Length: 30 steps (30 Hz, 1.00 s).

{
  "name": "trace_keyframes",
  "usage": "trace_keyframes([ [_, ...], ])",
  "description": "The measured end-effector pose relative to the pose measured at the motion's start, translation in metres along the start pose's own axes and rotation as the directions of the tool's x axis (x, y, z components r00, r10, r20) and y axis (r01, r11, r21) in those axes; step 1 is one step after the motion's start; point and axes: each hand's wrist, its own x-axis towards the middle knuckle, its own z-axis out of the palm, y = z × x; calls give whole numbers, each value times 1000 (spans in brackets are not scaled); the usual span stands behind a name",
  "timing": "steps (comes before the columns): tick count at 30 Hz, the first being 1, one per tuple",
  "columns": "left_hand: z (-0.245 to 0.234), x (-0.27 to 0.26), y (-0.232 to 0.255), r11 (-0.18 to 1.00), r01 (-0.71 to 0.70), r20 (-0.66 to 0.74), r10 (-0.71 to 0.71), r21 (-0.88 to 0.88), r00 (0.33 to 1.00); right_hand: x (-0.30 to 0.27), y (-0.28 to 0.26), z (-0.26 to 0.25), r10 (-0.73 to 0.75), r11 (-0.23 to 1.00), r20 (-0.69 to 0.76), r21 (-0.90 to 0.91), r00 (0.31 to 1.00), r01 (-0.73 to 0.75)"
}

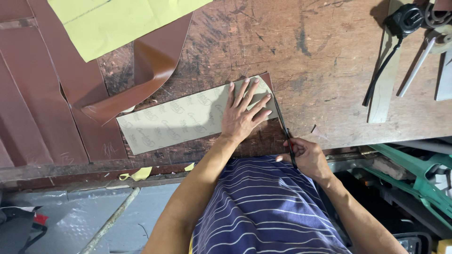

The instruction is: The person uses scissors to cut a large sheet of brown material along pre-drawn white lines. They then place a yellow paper template on the material and cut around its edges. Finally, they use a smaller patterned template to cut out additional rectangular pieces from the brown material.

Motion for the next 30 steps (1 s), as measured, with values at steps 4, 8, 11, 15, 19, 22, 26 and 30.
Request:
trace_keyframes([
  [4,7,0,-2,1000,-9,-30,10,17,999,0,-8,-7,-40,996,15,-83,999,41],
  [8,10,-2,-2,1000,4,7,-4,16,1000,-1,-13,-11,-36,992,19,-117,999,38],
  [11,9,-2,-2,1000,2,-8,-2,13,1000,0,-15,-14,1,993,30,-116,1000,3],
  [15,8,-2,-1,1000,-9,-21,9,22,1000,-1,-14,-16,-60,993,22,-100,998,62],
  [19,3,0,-1,1000,-9,-26,9,11,1000,0,-16,-18,-99,994,60,47,993,96],
  [22,0,3,1,1000,8,1,-8,-10,1000,3,-24,-20,0,997,45,-83,999,3],
  [26,-5,1,2,999,32,9,-32,-12,999,9,-32,-21,48,988,26,-148,998,-44],
  [30,-5,4,2,999,35,-9,-35,1,999,15,-28,-19,0,993,30,-115,1000,4],
])
